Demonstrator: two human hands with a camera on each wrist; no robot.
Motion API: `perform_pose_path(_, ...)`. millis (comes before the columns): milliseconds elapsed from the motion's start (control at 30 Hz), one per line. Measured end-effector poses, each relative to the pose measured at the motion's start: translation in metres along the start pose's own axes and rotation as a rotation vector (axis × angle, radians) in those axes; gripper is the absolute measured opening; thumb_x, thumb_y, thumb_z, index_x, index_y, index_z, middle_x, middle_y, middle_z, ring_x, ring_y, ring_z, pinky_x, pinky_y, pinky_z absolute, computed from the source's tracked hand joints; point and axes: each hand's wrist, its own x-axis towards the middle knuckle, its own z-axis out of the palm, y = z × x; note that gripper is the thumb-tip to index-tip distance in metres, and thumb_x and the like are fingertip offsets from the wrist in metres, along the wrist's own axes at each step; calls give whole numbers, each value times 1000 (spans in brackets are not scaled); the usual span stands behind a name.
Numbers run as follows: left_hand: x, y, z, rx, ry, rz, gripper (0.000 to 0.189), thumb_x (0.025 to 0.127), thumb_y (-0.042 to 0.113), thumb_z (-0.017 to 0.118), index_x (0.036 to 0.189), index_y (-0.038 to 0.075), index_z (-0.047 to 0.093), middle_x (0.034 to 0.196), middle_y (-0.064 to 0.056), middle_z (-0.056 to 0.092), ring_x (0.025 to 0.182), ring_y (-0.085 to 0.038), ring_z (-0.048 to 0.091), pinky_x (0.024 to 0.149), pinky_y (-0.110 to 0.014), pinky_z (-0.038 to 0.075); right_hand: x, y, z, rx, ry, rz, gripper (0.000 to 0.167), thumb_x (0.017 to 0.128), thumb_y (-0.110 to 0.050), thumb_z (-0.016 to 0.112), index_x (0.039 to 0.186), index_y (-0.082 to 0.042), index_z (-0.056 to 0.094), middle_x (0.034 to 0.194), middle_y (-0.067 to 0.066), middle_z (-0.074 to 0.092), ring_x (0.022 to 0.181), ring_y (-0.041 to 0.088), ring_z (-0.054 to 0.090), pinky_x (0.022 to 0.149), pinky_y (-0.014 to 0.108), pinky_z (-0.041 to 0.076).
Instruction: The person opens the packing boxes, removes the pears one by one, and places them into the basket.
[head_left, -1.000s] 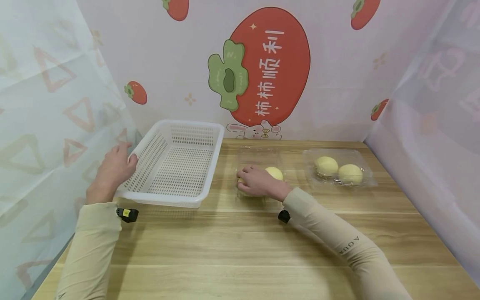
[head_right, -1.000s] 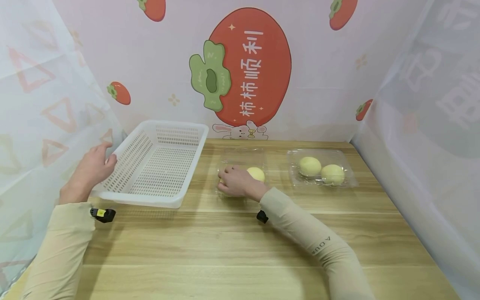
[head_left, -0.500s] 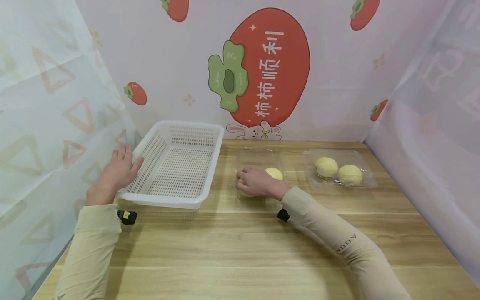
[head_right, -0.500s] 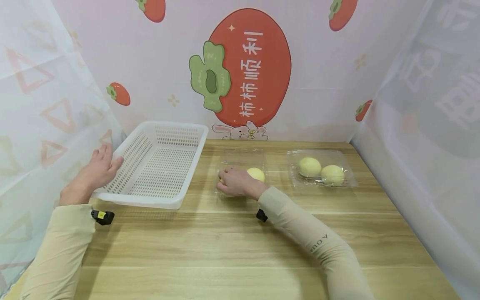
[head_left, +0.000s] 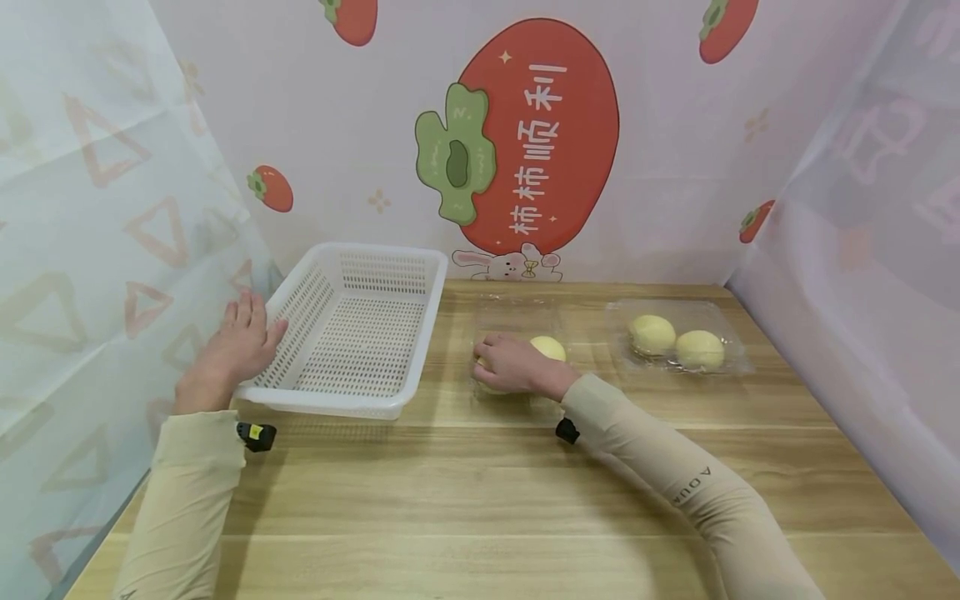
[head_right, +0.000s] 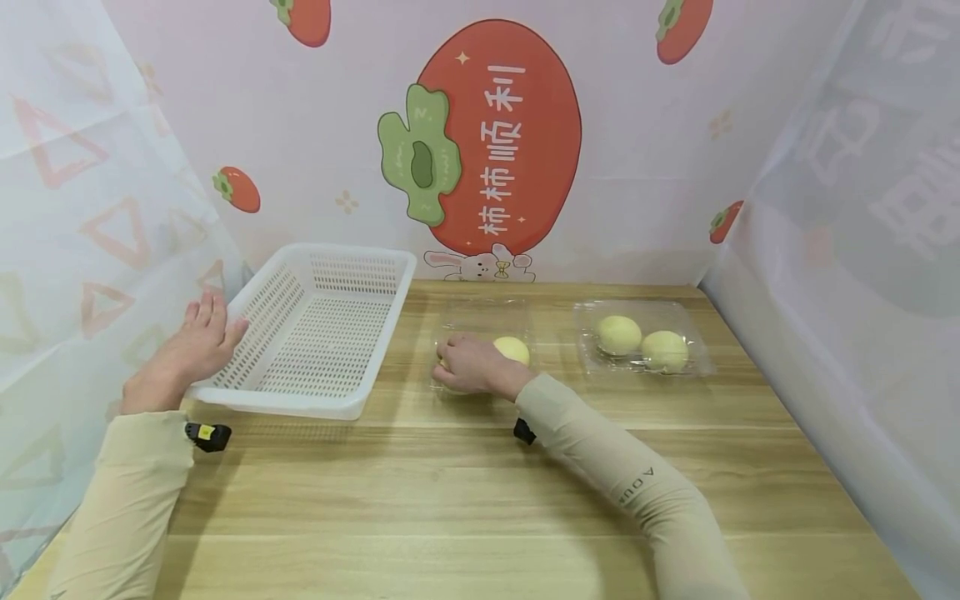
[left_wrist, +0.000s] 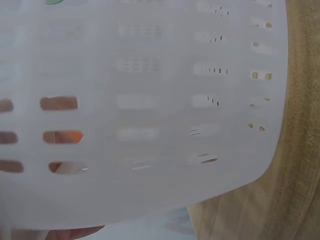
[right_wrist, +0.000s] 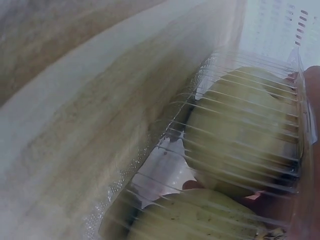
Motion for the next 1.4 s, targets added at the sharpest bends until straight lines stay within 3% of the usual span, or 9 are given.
perform_pose_path(233,-1,-1,3,1,16,-8,78,106,43,18,147,-17,-12,154,-36,-21,143,-56,-15,117,-67,3,2,0,3,-10,36,-16,32,97,-34,46,108,-13,67,102,3,64,94,18,61,84,36,53)
perform_pose_path(533,1,-4,6,-6,41,-2,79,106,45,16,147,-16,-13,154,-33,-25,144,-52,-19,119,-64,-1,0,2,3,-12,73,-41,30,97,-33,46,106,-16,69,99,-1,66,88,13,61,81,32,53)
perform_pose_path(767,-1,-2,6,-9,48,-6,80,106,44,18,146,-18,-13,153,-37,-22,144,-54,-17,119,-63,-2,-2,4,-2,47,86,-22,29,98,-34,43,104,-20,68,106,-3,66,95,13,61,85,33,54)
perform_pose_path(933,0,-1,7,20,62,-14,81,106,45,18,146,-19,-11,154,-38,-19,144,-55,-13,119,-64,1,2,5,-13,77,100,-15,34,98,-34,42,111,-14,66,110,0,67,100,16,63,92,35,52)
perform_pose_path(1133,0,3,4,19,49,-37,82,105,48,17,147,-16,-14,154,-35,-21,145,-52,-16,119,-65,0,8,3,-36,152,124,-14,33,98,-32,43,113,-12,65,108,0,67,98,15,62,91,36,53)
perform_pose_path(1400,-3,3,4,44,39,-49,84,104,49,17,147,-14,-18,154,-36,-21,145,-52,-16,118,-66,-2,21,-4,-57,135,167,-66,36,97,-33,42,112,-13,67,107,0,68,97,14,62,89,35,54)
